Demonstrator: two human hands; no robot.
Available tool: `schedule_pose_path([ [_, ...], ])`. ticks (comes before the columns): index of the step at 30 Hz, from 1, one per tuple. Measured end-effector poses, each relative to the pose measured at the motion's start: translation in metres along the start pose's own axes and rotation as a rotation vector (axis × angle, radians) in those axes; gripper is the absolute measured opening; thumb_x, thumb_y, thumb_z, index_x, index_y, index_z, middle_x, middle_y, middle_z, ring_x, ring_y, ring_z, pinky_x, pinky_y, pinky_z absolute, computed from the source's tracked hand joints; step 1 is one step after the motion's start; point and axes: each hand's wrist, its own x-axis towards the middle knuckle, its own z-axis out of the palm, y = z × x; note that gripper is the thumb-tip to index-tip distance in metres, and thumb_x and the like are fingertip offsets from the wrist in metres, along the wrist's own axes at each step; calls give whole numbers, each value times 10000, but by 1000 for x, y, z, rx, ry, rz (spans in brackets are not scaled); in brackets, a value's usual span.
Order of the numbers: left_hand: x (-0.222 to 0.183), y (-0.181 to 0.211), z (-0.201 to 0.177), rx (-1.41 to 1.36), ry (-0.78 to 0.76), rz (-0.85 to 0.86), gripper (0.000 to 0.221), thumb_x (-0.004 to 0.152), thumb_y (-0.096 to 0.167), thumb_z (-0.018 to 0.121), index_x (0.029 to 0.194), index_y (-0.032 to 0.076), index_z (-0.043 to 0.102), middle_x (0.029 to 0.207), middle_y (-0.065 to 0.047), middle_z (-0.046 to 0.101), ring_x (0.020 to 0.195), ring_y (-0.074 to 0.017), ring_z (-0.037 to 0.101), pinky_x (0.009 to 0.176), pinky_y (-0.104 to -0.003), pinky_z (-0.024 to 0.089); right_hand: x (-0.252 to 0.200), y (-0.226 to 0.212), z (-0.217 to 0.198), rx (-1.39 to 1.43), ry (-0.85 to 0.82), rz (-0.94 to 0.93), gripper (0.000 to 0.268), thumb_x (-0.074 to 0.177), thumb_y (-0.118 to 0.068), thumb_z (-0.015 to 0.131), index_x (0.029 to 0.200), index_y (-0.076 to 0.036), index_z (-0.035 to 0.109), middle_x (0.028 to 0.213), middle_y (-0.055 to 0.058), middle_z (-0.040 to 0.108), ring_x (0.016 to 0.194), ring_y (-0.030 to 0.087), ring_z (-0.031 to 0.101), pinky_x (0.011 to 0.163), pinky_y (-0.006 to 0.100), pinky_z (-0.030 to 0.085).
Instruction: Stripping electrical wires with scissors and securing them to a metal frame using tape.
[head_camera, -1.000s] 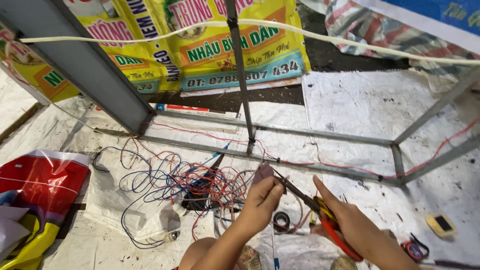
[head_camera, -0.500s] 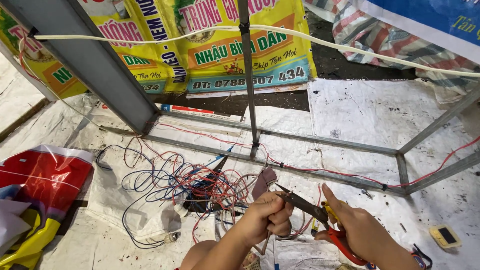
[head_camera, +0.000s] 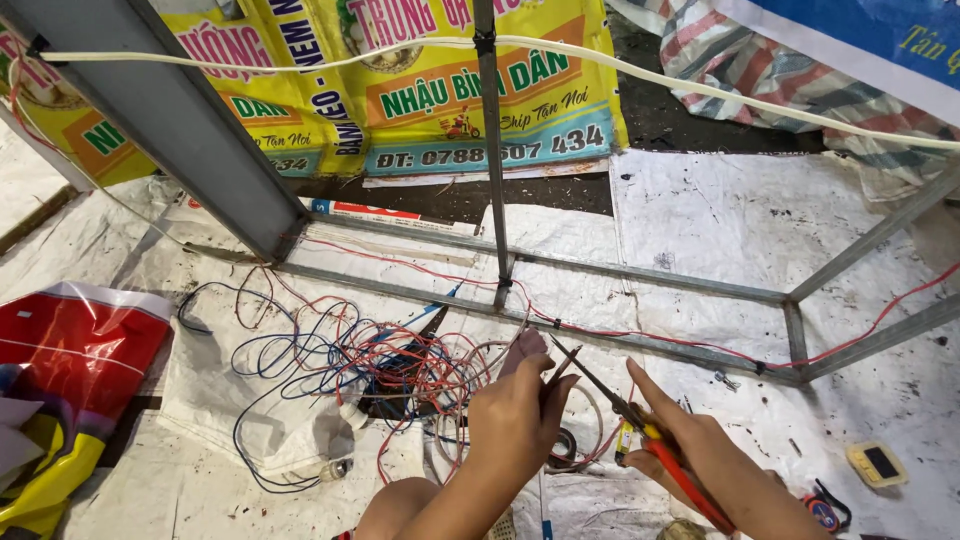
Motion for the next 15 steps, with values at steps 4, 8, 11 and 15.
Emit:
schedule_pose_path([
  [4,9,7,-9,131,-37,114,94,1007,201,640,1011,108,626,698,-59,586,533,-272,566,458,-393,417,0,-1,0,49,-20,38,1025,888,-295,793,1644,-558,153,692,27,653,689,146,466,768,187,457],
  [8,0,7,4,249,-110,107,123,839,26,571,837,129,504,674,-51,515,529,-278,534,437,-390,408,-3,-3,-6,26,-54,71,988,906,-330,776,1642,-572,162,662,38,619,686,161,432,777,180,468],
  [11,-5,2,12,243,-130,112,128,801,21,567,827,120,490,667,-59,508,503,-275,510,401,-393,369,-11,-12,-16,37,-92,74,999,931,-285,765,1652,-573,136,660,42,562,680,171,413,777,179,448],
  [15,-5,-10,17,75,-174,30,109,884,68,601,845,116,511,635,-70,562,465,-333,526,384,-462,363,-8,-10,-15,-43,-93,165,985,914,-351,785,1618,-647,163,675,29,594,704,145,438,814,151,481],
])
